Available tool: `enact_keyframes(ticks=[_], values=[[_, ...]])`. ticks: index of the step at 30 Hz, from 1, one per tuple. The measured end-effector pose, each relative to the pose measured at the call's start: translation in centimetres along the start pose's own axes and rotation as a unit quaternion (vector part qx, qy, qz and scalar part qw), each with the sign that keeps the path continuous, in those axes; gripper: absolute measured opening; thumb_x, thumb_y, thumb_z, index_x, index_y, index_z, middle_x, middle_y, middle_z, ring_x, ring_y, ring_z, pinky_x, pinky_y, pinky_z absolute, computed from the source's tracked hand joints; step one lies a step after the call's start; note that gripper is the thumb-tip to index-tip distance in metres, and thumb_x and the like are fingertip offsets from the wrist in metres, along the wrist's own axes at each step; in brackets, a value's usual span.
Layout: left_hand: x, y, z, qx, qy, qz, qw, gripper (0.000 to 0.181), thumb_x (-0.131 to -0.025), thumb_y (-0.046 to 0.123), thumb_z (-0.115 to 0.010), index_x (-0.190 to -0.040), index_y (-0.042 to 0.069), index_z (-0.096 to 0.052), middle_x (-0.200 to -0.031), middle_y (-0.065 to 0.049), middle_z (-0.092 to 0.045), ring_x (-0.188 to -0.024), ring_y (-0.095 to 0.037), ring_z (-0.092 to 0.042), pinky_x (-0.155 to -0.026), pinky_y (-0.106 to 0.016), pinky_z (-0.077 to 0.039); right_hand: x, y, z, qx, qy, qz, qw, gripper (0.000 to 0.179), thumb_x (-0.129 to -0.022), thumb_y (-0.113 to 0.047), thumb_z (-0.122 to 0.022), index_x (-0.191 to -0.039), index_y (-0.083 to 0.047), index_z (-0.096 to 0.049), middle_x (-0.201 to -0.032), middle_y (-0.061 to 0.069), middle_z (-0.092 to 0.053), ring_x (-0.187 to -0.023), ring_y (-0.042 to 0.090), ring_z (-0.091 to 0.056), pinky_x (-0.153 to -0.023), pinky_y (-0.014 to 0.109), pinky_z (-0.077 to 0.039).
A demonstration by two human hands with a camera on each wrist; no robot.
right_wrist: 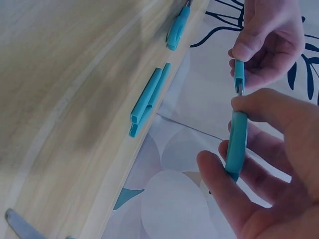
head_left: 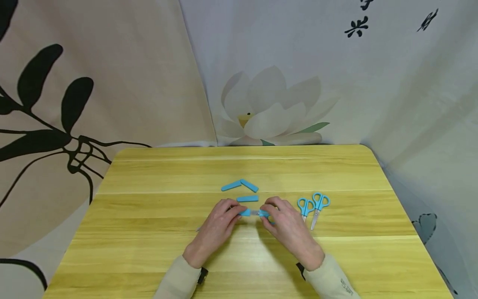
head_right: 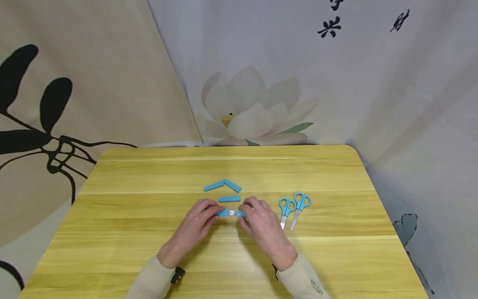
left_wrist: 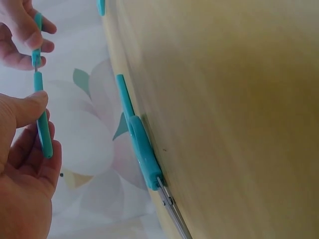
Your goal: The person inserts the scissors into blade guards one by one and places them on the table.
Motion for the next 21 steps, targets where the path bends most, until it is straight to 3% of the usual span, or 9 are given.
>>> enact_keyframes(ticks=[15, 21], values=[[-0.37, 0.16, -0.36, 0.003, -0.003, 0.009, 0.9999, 0.026, -0.093, 0.003, -0.076, -0.119, 0.009, -0.074, -0.116, -0.001, -0.065, -0.104, -0.017, -0.059, -0.083, -0.029, -0.054, -0.19, 0.17, -0.01, -0.019, 0.001, -0.005, 0.9998, 0.025, -0.080, -0.011, -0.091, -0.100, -0.009, -0.076, -0.107, 0.004, -0.067, -0.085, 0.017, -0.067, -0.067, 0.028, -0.059], [-0.50, 0.34, -0.26, -0.002, 0.004, -0.002, 1.0000, 0.027, -0.091, 0.001, -0.078, -0.118, 0.008, -0.074, -0.115, -0.002, -0.064, -0.104, -0.018, -0.059, -0.084, -0.030, -0.054, -0.07, 0.34, 0.00, -0.036, 0.000, -0.003, 0.9994, 0.026, -0.080, -0.010, -0.091, -0.101, -0.009, -0.075, -0.109, 0.004, -0.066, -0.081, 0.014, -0.068, -0.063, 0.025, -0.058]])
Point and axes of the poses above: each hand's wrist, its own x-axis away from the middle knuckle, its own z-axis out of the back of the hand, y = z × x, the point moved 3 cm from there along -x, towards the middle knuckle
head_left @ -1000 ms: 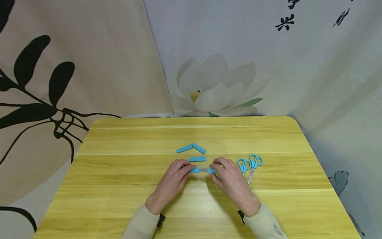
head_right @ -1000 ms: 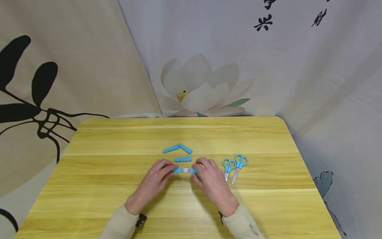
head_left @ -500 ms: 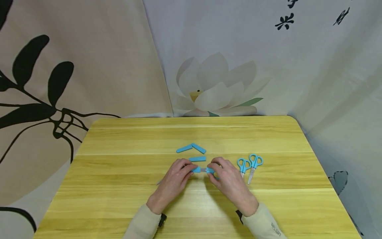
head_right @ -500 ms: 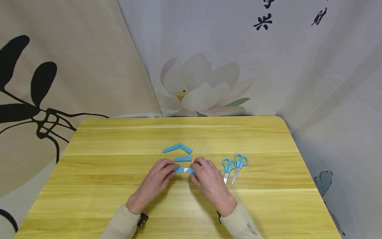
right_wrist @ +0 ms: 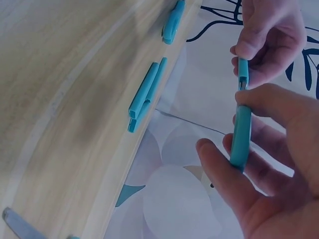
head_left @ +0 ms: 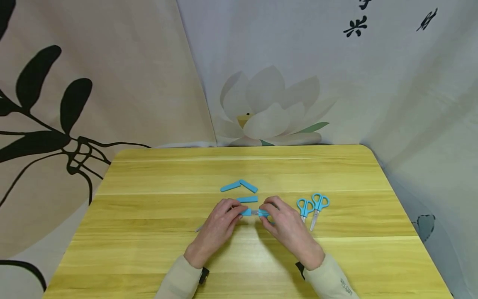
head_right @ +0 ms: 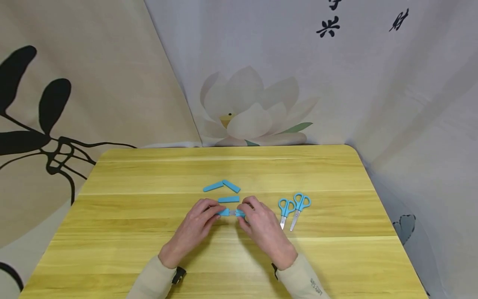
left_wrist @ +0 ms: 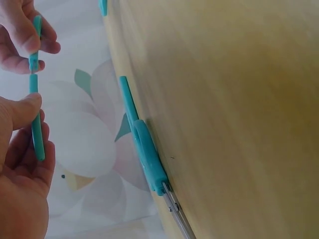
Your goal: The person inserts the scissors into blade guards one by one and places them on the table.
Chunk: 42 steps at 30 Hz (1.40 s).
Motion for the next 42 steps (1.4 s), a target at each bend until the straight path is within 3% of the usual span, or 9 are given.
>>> enact_keyframes(ticks=[11, 42], values=[[0.04, 0.23, 0.32, -0.004, 0.014, -0.018, 0.9997, 0.029, -0.088, 0.000, -0.080, -0.116, 0.006, -0.075, -0.114, -0.004, -0.065, -0.102, -0.019, -0.059, -0.083, -0.029, -0.054, -0.02, -0.08, 0.17, -0.014, -0.011, 0.007, 0.9998, 0.027, -0.081, -0.010, -0.090, -0.103, -0.008, -0.074, -0.111, 0.005, -0.065, -0.080, 0.013, -0.068, -0.062, 0.023, -0.057], [0.39, 0.45, 0.70, 0.004, 0.023, -0.025, 0.9994, 0.028, -0.089, -0.002, -0.079, -0.116, 0.005, -0.075, -0.111, -0.003, -0.063, -0.101, -0.018, -0.057, -0.080, -0.023, -0.053, -0.35, -0.97, 0.39, -0.001, -0.003, 0.024, 0.9997, 0.027, -0.079, -0.008, -0.091, -0.100, -0.007, -0.074, -0.109, 0.005, -0.065, -0.080, 0.012, -0.067, -0.062, 0.022, -0.057]])
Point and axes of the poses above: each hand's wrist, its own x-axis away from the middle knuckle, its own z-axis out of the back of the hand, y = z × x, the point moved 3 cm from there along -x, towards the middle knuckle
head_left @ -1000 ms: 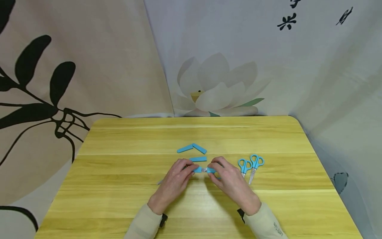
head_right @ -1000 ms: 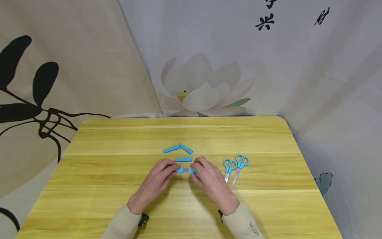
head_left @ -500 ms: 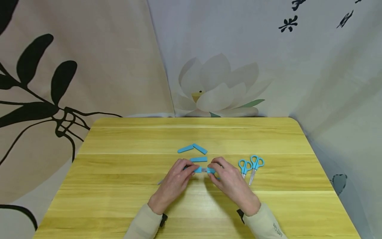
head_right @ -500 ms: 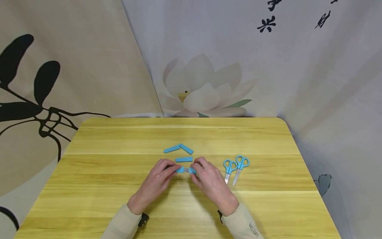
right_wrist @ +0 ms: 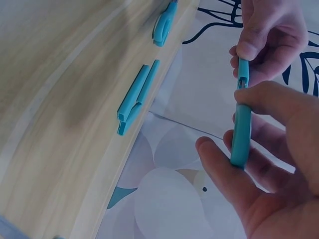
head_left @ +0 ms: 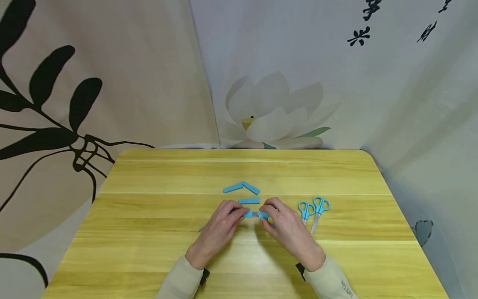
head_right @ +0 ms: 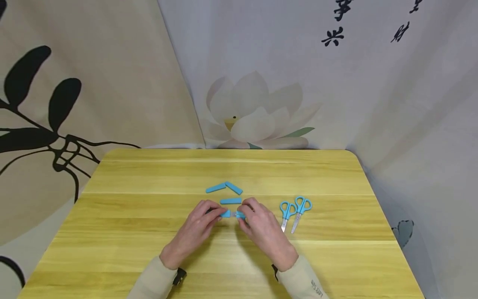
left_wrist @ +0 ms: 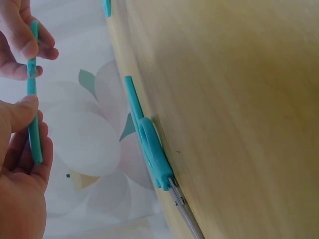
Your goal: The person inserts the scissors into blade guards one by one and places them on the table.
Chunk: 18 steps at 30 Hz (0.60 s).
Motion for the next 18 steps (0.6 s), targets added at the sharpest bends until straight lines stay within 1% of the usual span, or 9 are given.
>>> enact_keyframes(ticks=[12, 18], values=[[-0.29, 0.19, 0.32, -0.003, 0.007, -0.011, 0.9999, 0.029, -0.089, -0.002, -0.079, -0.116, 0.006, -0.075, -0.111, -0.003, -0.063, -0.100, -0.018, -0.057, -0.081, -0.023, -0.054, -0.22, -0.22, 0.29, -0.001, 0.008, 0.007, 0.9999, 0.027, -0.079, -0.007, -0.091, -0.100, -0.008, -0.074, -0.109, 0.005, -0.065, -0.080, 0.012, -0.067, -0.062, 0.022, -0.056], [-0.27, 0.36, 0.27, 0.000, 0.008, -0.016, 0.9998, 0.028, -0.088, -0.003, -0.079, -0.115, 0.005, -0.075, -0.110, -0.003, -0.062, -0.099, -0.018, -0.057, -0.079, -0.024, -0.053, -0.11, -0.37, 0.36, 0.005, 0.013, 0.010, 0.9999, 0.027, -0.079, -0.008, -0.091, -0.099, -0.008, -0.074, -0.108, 0.005, -0.066, -0.079, 0.012, -0.067, -0.060, 0.020, -0.055]])
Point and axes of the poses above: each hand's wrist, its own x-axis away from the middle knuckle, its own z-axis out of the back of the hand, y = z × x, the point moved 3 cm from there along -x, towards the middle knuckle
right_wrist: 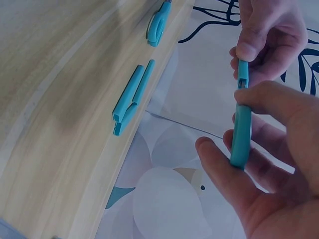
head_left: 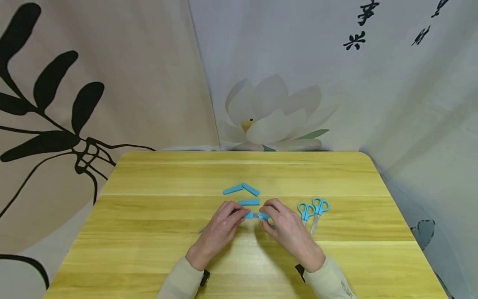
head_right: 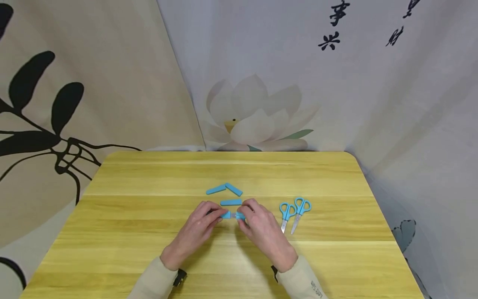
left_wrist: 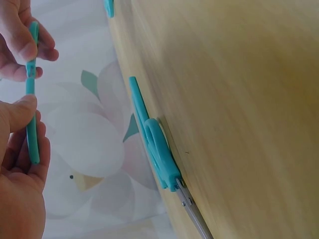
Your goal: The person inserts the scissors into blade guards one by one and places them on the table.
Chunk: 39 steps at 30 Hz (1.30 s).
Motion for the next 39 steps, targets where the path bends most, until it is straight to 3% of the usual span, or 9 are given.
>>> enact_keyframes(ticks=[28, 39], values=[[0.07, -0.21, -0.39, -0.006, -0.015, 0.000, 0.9999, 0.029, -0.087, -0.003, -0.080, -0.114, 0.006, -0.075, -0.108, -0.002, -0.061, -0.099, -0.017, -0.057, -0.081, -0.022, -0.053, -0.04, 0.18, -0.46, -0.005, -0.011, 0.001, 0.9999, 0.027, -0.079, -0.007, -0.090, -0.099, -0.006, -0.073, -0.109, 0.005, -0.065, -0.083, 0.013, -0.068, -0.065, 0.021, -0.057], [-0.16, -0.30, -0.23, 0.012, -0.016, -0.003, 0.9998, 0.026, -0.088, -0.003, -0.079, -0.112, 0.007, -0.075, -0.105, -0.003, -0.060, -0.096, -0.017, -0.057, -0.079, -0.022, -0.052, -0.16, 0.19, -0.50, -0.013, -0.016, 0.008, 0.9998, 0.026, -0.080, -0.007, -0.090, -0.099, -0.005, -0.073, -0.108, 0.005, -0.065, -0.082, 0.014, -0.068, -0.065, 0.021, -0.057]])
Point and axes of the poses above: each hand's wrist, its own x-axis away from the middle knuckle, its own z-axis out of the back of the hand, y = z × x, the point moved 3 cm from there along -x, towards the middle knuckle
